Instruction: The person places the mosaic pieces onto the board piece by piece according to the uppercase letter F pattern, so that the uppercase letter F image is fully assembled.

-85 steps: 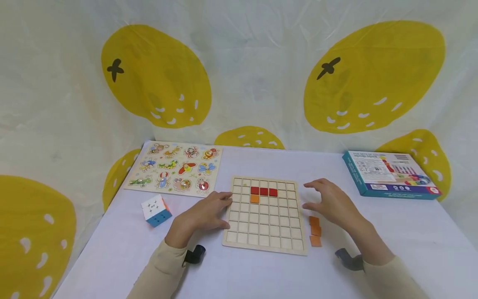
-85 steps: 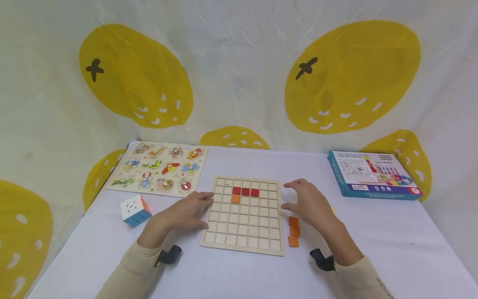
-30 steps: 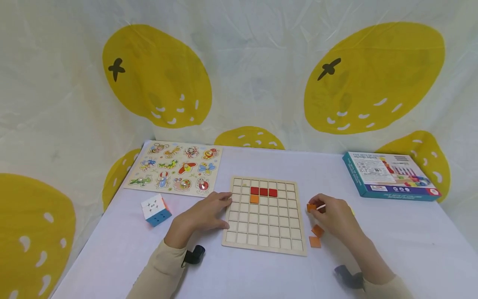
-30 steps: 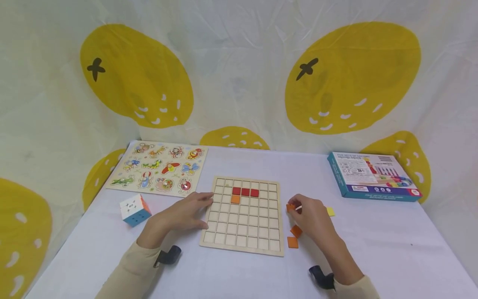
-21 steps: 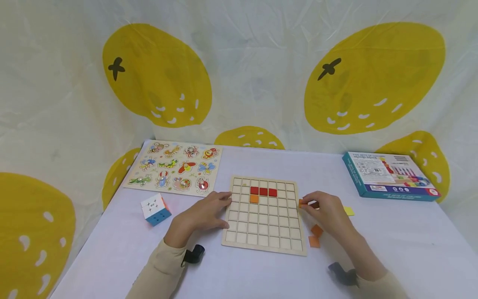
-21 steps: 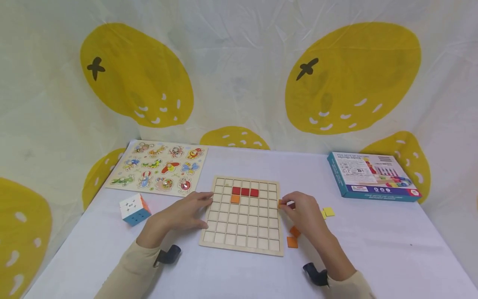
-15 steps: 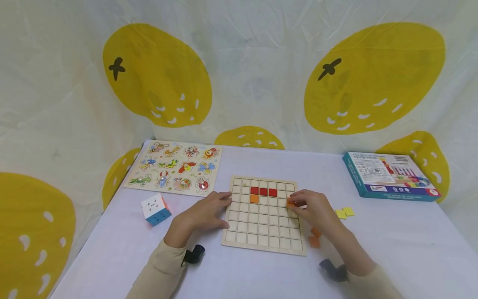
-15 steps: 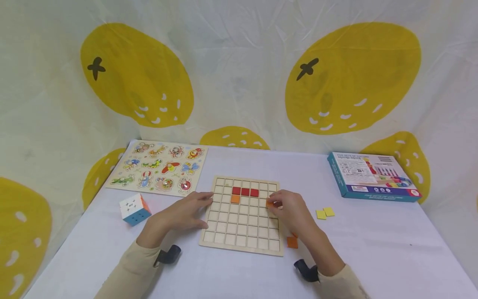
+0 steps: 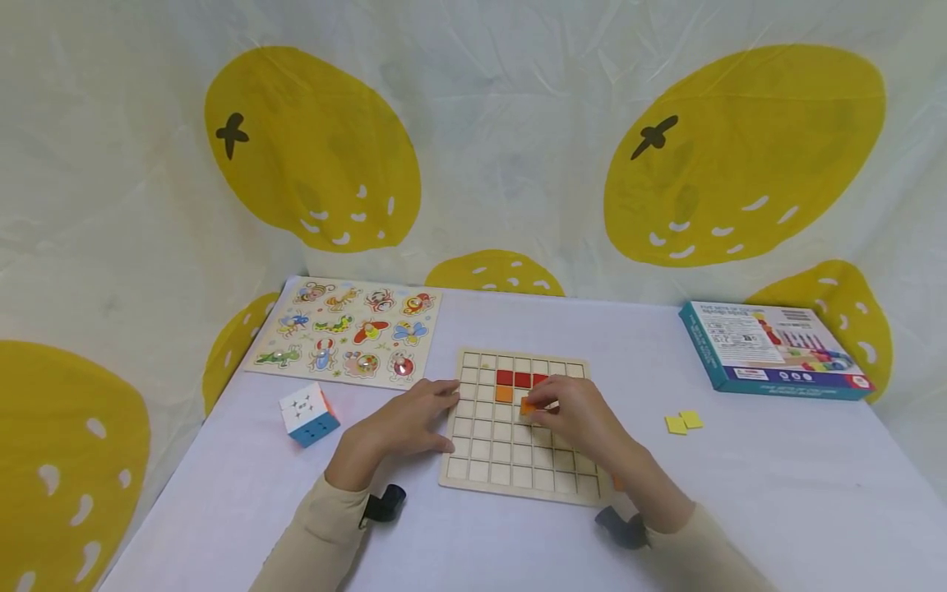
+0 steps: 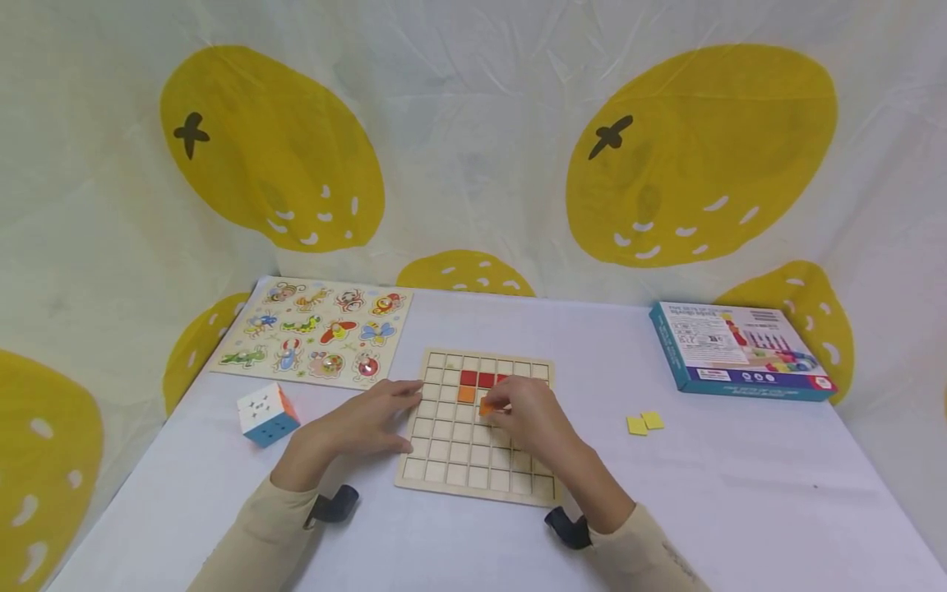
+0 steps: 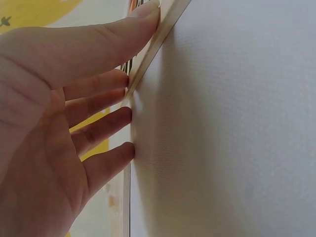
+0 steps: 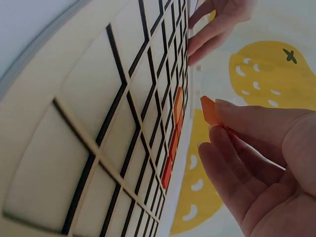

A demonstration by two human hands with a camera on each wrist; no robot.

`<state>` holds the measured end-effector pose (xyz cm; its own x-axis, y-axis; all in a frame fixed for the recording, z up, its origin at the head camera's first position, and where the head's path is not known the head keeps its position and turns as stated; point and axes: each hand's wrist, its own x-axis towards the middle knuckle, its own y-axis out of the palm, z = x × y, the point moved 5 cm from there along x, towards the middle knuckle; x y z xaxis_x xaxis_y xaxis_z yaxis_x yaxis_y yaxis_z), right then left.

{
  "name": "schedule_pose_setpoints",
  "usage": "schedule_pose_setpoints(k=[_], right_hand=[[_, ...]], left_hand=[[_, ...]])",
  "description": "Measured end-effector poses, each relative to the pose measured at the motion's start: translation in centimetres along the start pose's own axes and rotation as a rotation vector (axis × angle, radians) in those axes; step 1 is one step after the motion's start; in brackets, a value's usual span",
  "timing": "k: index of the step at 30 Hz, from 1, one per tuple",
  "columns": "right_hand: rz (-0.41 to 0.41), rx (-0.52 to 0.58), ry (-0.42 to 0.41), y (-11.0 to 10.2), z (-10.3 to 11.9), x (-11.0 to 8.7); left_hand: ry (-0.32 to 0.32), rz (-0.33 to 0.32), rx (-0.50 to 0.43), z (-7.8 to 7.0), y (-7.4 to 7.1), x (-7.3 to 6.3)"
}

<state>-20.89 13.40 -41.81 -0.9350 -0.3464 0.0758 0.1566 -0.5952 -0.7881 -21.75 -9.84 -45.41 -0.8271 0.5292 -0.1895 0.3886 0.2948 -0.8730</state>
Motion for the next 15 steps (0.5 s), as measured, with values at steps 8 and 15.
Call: schedule_pose_setpoints(k=[8,15], right_hand=[[0.052,0.050,0.006,1.9,0.3,0.8],[0.054,0.007,0.048,3.0,0.1,1.1]], left_hand=[[-0.006,0.009,-0.009,-0.1,-0.1,-0.1],[-0.001,0.004,-0.012,0.0,-0.2,-0.1]])
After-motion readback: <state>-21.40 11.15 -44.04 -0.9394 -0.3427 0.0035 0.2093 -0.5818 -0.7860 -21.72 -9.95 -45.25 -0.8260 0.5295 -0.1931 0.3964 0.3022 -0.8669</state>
